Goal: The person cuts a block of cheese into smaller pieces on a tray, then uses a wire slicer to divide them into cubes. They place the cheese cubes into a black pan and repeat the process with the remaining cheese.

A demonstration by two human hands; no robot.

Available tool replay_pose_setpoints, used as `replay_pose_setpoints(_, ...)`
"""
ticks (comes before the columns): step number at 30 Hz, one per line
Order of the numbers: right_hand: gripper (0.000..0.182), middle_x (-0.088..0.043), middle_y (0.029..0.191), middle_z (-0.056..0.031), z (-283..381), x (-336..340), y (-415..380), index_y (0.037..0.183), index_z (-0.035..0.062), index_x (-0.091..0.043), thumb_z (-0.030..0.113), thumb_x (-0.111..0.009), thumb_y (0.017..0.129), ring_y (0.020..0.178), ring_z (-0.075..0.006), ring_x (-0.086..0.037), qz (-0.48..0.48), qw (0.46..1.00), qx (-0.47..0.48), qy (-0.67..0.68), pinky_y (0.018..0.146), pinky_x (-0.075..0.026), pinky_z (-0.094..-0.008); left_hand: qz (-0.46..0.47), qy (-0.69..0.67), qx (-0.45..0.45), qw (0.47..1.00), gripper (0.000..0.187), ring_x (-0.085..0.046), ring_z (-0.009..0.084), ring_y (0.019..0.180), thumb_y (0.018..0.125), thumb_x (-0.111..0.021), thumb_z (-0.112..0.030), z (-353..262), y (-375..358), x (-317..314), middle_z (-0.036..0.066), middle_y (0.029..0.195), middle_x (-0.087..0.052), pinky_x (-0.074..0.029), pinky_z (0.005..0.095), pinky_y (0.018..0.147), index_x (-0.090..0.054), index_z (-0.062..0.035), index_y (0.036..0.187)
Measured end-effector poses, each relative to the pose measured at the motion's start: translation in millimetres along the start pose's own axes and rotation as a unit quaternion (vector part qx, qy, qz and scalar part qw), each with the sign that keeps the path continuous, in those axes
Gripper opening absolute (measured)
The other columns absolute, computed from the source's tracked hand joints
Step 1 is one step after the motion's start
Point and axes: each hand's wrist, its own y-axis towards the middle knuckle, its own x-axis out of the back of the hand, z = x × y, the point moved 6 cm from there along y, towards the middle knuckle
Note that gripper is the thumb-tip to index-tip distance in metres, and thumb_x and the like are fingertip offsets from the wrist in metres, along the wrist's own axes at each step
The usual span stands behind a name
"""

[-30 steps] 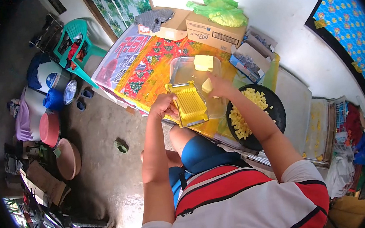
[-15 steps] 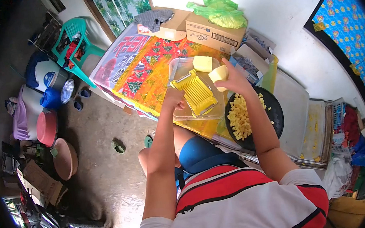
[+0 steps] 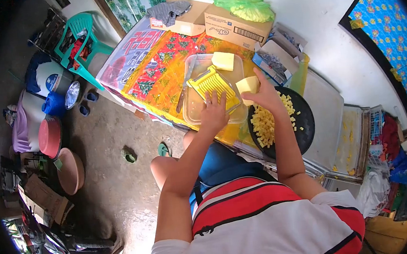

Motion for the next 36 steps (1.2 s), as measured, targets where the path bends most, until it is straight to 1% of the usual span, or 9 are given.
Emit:
replay_pose_setpoints(7,0.104,-0.061,0.122,-0.0193,-23,-1,-5,0.149,-0.0017,-0.030,0.024,-0.087,0.066,0.104,-0.0221,-0.062,-0.005,1.000,0.016,0.008,0.090,-0.050,-0.0320,0.010,-0.008,-0.025,1.000,0.079,-0.037,0.0494,0.136,0.078,-0.069,-0.018,-9,4,-13,0.025,0.148,-0.037,-0.044,0.0525,0.103,-0.033,-0.0088,0.148)
replay_pose_setpoints(10,0.104,-0.062,0.121,-0.0193,-19,-3,-8,0.150,-0.0006,-0.030,0.024,-0.087,0.066,0.104,-0.0222,-0.063,-0.004,0.999,0.027,0.022,0.090,-0.050,-0.0322,-0.014,0.052,-0.041,0.998,0.071,-0.047,0.0475,0.127,0.079,-0.067,-0.016,-15,3,-8,0.024,0.140,-0.048,-0.049,0.0492,0.096,-0.039,-0.0064,0.143)
replay_pose_setpoints(13,0.104,-0.061,0.122,-0.0198,-14,-2,-13,0.150,0.0005,-0.030,0.024,-0.087,0.067,0.106,-0.0224,-0.062,0.007,0.999,0.013,0.039,0.091,-0.050,-0.0324,-0.042,-0.013,-0.040,0.998,0.055,-0.061,0.0410,0.105,0.078,-0.064,-0.018,-12,6,5,0.022,0.117,-0.063,-0.054,0.0478,0.084,-0.053,-0.0026,0.129)
replay_pose_setpoints(16,0.103,-0.059,0.126,-0.0230,10,10,-21,0.148,-0.0036,-0.031,0.026,-0.086,0.065,0.113,-0.0264,-0.061,0.000,1.000,0.004,0.013,0.097,-0.047,-0.0343,-0.006,-0.046,-0.020,0.999,0.038,-0.067,0.0373,0.085,0.079,-0.062,-0.018,-2,10,36,0.020,0.093,-0.068,-0.055,0.0462,0.076,-0.064,-0.0024,0.113)
replay_pose_setpoints(19,0.103,-0.058,0.129,-0.0246,33,18,-26,0.147,-0.0049,-0.031,0.027,-0.086,0.065,0.116,-0.0288,-0.060,-0.020,0.999,0.041,0.009,0.100,-0.045,-0.0351,-0.029,-0.084,-0.002,0.996,0.021,-0.068,0.0356,0.081,0.078,-0.063,-0.017,11,18,70,0.019,0.086,-0.069,-0.055,0.0454,0.076,-0.070,-0.0043,0.094)
replay_pose_setpoints(23,0.104,-0.058,0.128,-0.0242,36,9,-20,0.148,-0.0033,-0.031,0.029,-0.084,0.065,0.116,-0.0310,-0.060,0.001,0.994,0.068,0.088,0.100,-0.045,-0.0358,-0.075,-0.136,0.021,0.988,0.024,-0.068,0.0369,0.081,0.079,-0.066,-0.025,37,39,103,0.021,0.083,-0.069,-0.055,0.0459,0.077,-0.074,-0.0108,0.096)
replay_pose_setpoints(26,0.103,-0.059,0.130,-0.0216,43,-8,-12,0.148,-0.0032,-0.032,0.028,-0.084,0.064,0.115,-0.0276,-0.061,0.055,0.997,0.055,-0.008,0.098,-0.046,-0.0340,-0.095,-0.165,0.035,0.981,0.027,-0.068,0.0362,0.078,0.076,-0.069,-0.020,48,59,130,0.022,0.086,-0.069,-0.055,0.0428,0.074,-0.075,-0.0072,0.098)
replay_pose_setpoints(32,0.108,-0.065,0.115,-0.0250,35,-72,37,0.146,-0.0040,-0.033,0.038,-0.078,0.058,0.103,-0.0342,-0.066,0.151,0.966,-0.018,-0.211,0.087,-0.052,-0.0371,-0.041,-0.246,0.038,0.968,0.031,-0.070,0.0244,0.076,0.075,-0.068,-0.019,71,89,141,0.016,0.083,-0.073,-0.054,0.0350,0.073,-0.073,0.0012,0.098)
replay_pose_setpoints(36,0.111,-0.067,0.113,-0.0189,21,-115,71,0.150,-0.0002,-0.023,0.036,-0.077,0.060,0.103,-0.0295,-0.067,0.153,0.952,-0.007,-0.265,0.082,-0.054,-0.0395,-0.016,-0.279,0.037,0.959,0.032,-0.069,0.0228,0.078,0.075,-0.067,-0.019,76,92,145,0.016,0.085,-0.073,-0.053,0.0344,0.073,-0.073,0.0023,0.098)
